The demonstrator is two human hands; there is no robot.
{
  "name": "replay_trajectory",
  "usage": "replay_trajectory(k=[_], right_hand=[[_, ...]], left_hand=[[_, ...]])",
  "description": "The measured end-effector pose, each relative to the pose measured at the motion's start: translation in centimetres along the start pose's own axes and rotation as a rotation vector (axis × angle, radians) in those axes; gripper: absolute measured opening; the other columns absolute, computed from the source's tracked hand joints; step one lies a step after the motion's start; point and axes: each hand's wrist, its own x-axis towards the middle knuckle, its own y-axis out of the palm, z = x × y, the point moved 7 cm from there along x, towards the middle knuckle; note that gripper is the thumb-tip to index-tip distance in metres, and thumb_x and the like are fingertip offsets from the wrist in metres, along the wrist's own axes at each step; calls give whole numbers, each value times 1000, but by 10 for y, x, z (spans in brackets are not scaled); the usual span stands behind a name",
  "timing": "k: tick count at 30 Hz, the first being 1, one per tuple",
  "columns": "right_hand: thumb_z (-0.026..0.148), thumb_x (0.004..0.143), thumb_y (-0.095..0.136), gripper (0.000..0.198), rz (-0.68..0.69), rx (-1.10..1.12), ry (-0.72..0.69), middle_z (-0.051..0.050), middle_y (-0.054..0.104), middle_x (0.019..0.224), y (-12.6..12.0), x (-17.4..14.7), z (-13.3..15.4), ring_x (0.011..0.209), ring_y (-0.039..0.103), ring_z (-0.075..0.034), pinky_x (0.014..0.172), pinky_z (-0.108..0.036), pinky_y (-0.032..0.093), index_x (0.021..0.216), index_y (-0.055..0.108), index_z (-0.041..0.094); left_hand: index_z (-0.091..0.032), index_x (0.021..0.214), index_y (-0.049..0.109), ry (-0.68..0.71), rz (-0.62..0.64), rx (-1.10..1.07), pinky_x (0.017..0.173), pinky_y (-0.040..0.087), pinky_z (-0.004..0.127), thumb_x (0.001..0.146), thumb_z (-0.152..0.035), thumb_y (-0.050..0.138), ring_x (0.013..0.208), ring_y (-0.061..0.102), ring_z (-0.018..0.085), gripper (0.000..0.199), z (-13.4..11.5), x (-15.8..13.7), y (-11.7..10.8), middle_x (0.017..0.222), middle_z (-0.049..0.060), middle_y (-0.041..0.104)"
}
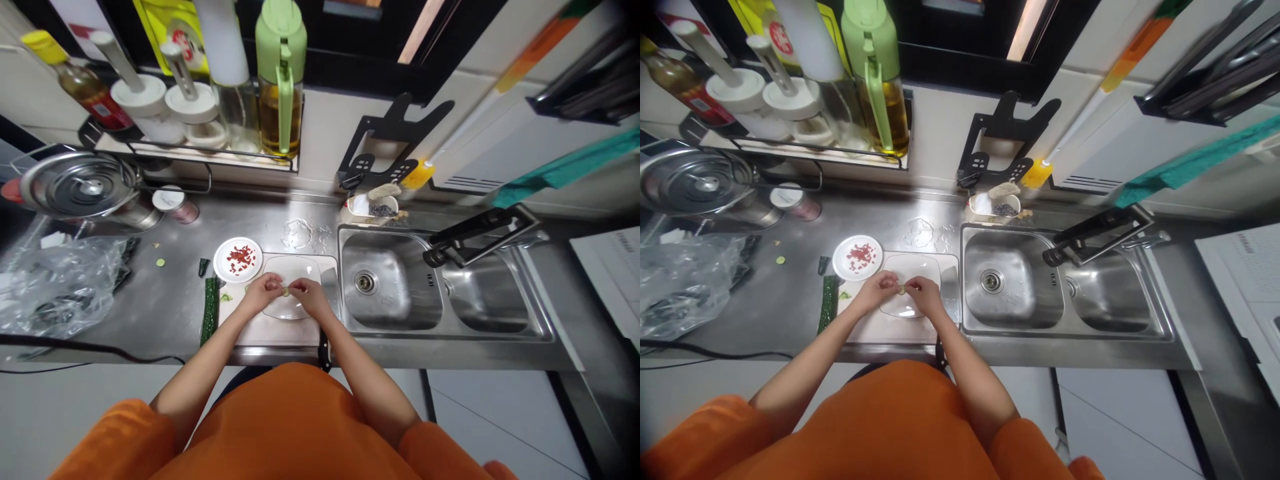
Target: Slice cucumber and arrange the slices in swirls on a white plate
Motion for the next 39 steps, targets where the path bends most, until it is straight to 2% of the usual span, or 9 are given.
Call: replay_trajectory(k=[4,8,10,13,17,21,26,29,39], right_hand=[[31,74,55,16,-29,30,-4,1,63,71,-10,0,1,67,53,-12,65,-23,41,72,65,18],[32,74,56,16,-52,43,-31,0,65,73,-17,2,3,71,54,-14,69,-24,43,72,65,19],[32,75,56,16,-49,38,-32,-1,66,74,-18,4,3,73,56,-14,71,-25,43,73,65,19],[31,74,56,15,-39,34,-36,0,67,75,-17,8,0,74,56,-14,73,-25,43,73,66,20],[31,73,57,16,-49,44,-25,0,66,73,-16,15,-8,72,56,-13,71,-24,43,73,66,19],[29,72,56,15,-96,30,51,1,66,71,-14,28,-22,67,56,-13,66,-22,43,73,66,18],[24,72,54,12,-118,-37,191,1,66,64,-8,46,-35,62,60,-11,62,-19,43,70,65,18],[22,75,51,14,-124,-47,231,2,65,62,-4,54,-36,52,59,-9,58,-18,42,73,64,17],[21,80,49,15,-143,-127,325,3,63,58,-2,61,-32,42,55,-7,55,-17,39,74,62,16]], left_hand=[[-16,82,58,-106,-45,-76,55,42,21,60,-46,73,58,57,10,40,6,6,2,64,0,63],[-12,80,59,-392,-38,-188,47,37,19,69,-56,64,52,55,9,46,25,6,10,63,4,62],[-11,83,60,-490,-18,-256,46,38,18,72,-54,63,53,56,9,44,30,7,17,66,6,64],[-12,81,60,-519,-2,-340,46,39,17,73,-42,67,54,57,8,32,30,15,22,68,6,65],[-13,78,60,-466,-25,-350,47,38,15,66,-22,71,51,54,6,19,28,32,20,60,0,60],[-14,89,66,-340,-96,-164,49,39,19,64,-21,69,49,52,8,26,20,51,9,54,-2,58],[-19,87,72,-113,-159,311,67,46,27,67,-24,65,66,61,16,22,-1,71,0,70,2,69],[-20,86,72,14,-189,514,74,46,28,71,-22,60,77,63,18,19,-13,78,0,79,2,71],[-17,88,68,253,-118,819,81,44,30,80,-18,49,87,59,20,21,-29,84,13,90,7,68]])
